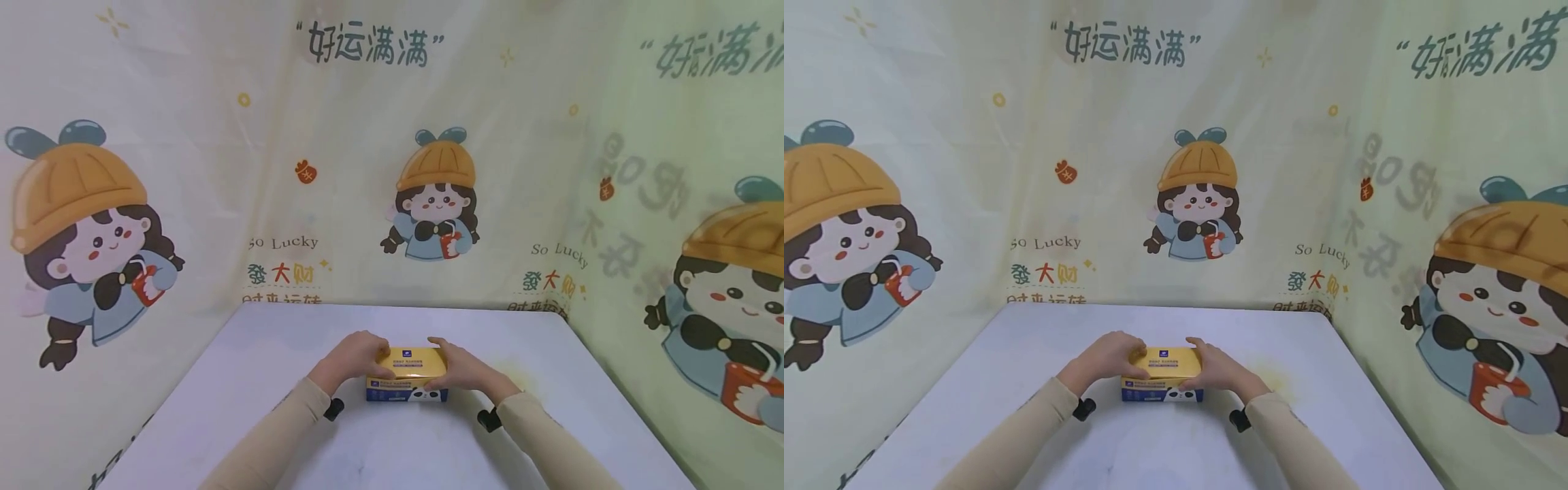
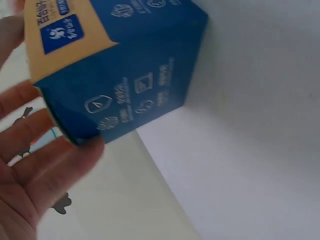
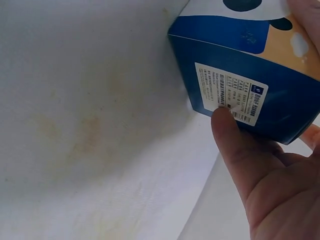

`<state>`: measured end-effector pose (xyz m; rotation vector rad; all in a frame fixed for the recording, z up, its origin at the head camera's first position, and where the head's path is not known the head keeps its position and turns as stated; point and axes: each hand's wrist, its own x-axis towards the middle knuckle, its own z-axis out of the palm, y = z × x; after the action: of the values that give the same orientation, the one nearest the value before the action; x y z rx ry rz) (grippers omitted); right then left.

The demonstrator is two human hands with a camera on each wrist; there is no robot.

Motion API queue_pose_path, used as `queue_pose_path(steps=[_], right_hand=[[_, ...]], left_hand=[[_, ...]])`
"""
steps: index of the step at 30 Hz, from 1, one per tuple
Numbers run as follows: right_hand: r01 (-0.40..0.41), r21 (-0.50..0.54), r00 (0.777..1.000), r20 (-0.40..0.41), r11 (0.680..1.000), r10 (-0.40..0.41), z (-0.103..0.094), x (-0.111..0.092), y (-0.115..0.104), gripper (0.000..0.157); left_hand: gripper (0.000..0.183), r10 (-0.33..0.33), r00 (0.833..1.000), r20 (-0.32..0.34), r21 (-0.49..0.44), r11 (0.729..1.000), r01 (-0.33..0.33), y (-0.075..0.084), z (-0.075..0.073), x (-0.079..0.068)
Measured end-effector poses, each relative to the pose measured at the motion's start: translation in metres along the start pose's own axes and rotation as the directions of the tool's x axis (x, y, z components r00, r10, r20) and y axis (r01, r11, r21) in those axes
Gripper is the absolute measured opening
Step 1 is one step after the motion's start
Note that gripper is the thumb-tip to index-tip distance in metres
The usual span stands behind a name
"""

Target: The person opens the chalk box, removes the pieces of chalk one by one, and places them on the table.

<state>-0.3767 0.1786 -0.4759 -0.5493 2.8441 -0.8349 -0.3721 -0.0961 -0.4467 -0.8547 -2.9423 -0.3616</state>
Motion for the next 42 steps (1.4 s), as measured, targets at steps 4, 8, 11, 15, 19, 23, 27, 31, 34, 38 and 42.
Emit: queue_pose_path(steps=[4, 8, 11, 15, 19, 23, 27, 31, 34, 38, 42], right_hand=[[0.008, 0.004, 1.0, -0.008, 1.0, -0.008, 0.002, -0.002, 0.002, 0.12], [0.007, 0.04, 0.999, -0.035, 0.999, -0.005, 0.005, -0.002, 0.002, 0.124], [-0.007, 0.079, 0.999, -0.041, 0.997, 0.01, 0.006, -0.002, 0.003, 0.126], [-0.011, 0.112, 0.999, -0.039, 0.994, 0.015, 0.007, -0.002, 0.005, 0.129], [0.004, 0.148, 0.999, -0.043, 0.989, 0.002, 0.007, -0.003, 0.009, 0.133], [0.01, 0.165, 0.997, -0.073, 0.986, 0.002, 0.009, -0.003, 0.013, 0.135], [-0.003, 0.147, 0.994, -0.104, 0.989, 0.018, 0.012, -0.002, 0.015, 0.134], [-0.018, 0.159, 0.993, -0.109, 0.987, 0.036, 0.013, -0.001, 0.014, 0.141], [-0.021, 0.179, 0.994, -0.105, 0.984, 0.041, 0.011, 0.0, 0.013, 0.146], [-0.032, 0.193, 0.994, -0.101, 0.981, 0.052, 0.012, 0.0, 0.013, 0.151], [-0.038, 0.217, 0.994, -0.094, 0.975, 0.06, 0.016, -0.002, 0.016, 0.147]], left_hand=[[0.05, 0.105, 0.994, 0.023, 0.064, 0.992, -0.107, -0.002, 0.0, 0.0], [0.044, 0.192, 0.981, 0.035, 0.116, 0.974, -0.194, -0.007, -0.001, 0.003], [0.041, 0.222, 0.975, 0.032, 0.108, 0.969, -0.224, -0.011, 0.0, 0.005], [0.034, 0.224, 0.974, -0.011, 0.029, 0.974, -0.224, -0.016, 0.004, 0.004], [0.032, 0.112, 0.985, -0.133, -0.15, 0.98, -0.131, -0.022, 0.011, 0.004], [0.048, -0.203, 0.924, -0.325, -0.494, 0.869, 0.018, -0.024, 0.027, 0.006], [0.051, -0.426, 0.798, -0.427, -0.667, 0.744, 0.041, -0.023, 0.046, 0.009], [0.041, -0.474, 0.77, -0.427, -0.678, 0.732, 0.074, -0.024, 0.057, 0.009], [0.04, -0.466, 0.791, -0.396, -0.684, 0.724, 0.084, -0.023, 0.06, 0.006], [0.041, -0.442, 0.823, -0.357, -0.682, 0.726, 0.094, -0.022, 0.06, 0.003], [0.049, -0.41, 0.869, -0.276, -0.651, 0.745, 0.145, -0.021, 0.064, -0.001]])
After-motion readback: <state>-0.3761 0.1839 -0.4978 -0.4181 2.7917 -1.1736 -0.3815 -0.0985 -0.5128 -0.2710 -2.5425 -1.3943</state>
